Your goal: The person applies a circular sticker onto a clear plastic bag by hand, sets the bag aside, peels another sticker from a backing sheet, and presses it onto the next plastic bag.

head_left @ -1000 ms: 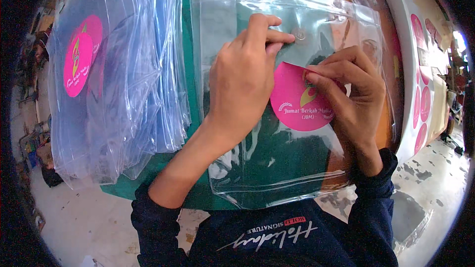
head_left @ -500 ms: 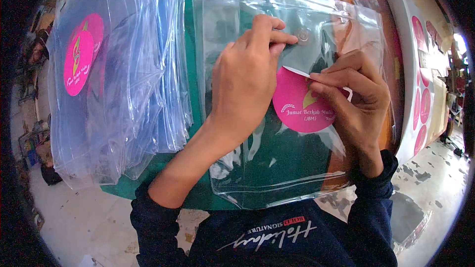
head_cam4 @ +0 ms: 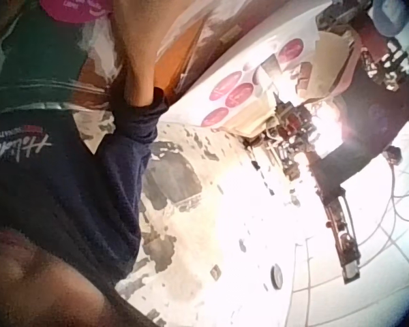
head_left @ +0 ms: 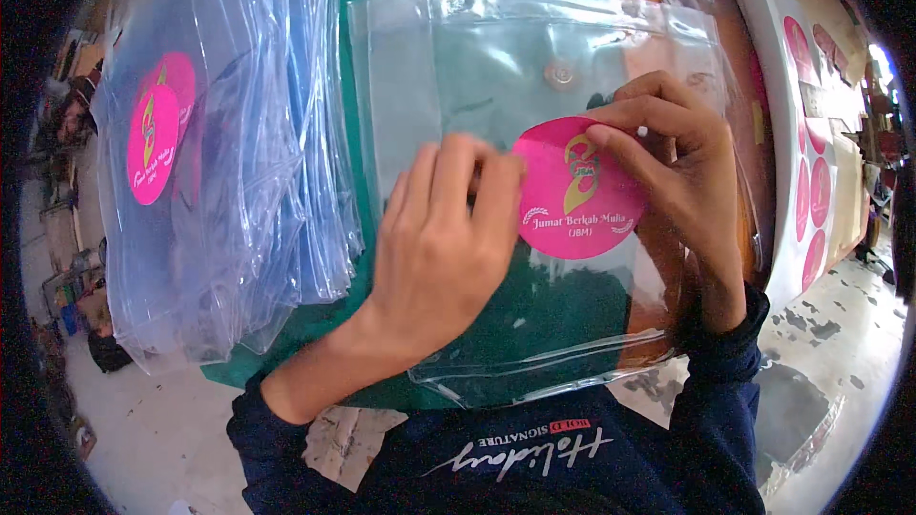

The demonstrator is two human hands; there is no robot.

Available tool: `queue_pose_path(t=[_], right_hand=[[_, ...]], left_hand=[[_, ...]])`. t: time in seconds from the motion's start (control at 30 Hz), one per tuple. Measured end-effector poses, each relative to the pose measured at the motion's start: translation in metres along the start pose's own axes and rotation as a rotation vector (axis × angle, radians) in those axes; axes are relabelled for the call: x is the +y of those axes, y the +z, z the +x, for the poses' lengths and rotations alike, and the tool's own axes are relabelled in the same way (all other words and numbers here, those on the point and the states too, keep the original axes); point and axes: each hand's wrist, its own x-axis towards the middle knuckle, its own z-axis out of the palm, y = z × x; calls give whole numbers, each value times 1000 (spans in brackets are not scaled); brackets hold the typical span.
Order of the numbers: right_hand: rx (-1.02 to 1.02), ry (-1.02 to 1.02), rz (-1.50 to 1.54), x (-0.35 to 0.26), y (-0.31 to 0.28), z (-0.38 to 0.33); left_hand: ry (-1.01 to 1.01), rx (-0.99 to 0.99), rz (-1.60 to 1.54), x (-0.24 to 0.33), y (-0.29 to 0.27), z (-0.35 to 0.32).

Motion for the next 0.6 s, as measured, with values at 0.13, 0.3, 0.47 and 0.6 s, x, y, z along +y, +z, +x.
queue_pose_path(t=[0.13,0.3,0.47,0.6], right_hand=[[6,46,70,7,1,-2],[2,15,56,11,3,1],[-24,76,64,9,4,0],[-24,93,64,8,4,0]], left_hand=[[82,-145,-58,-7,-8,-12],[83,-230,0,-8,-9,-12],[91,-268,159,-5,-11,-10],[73,-279,168,-5,-11,-13]])
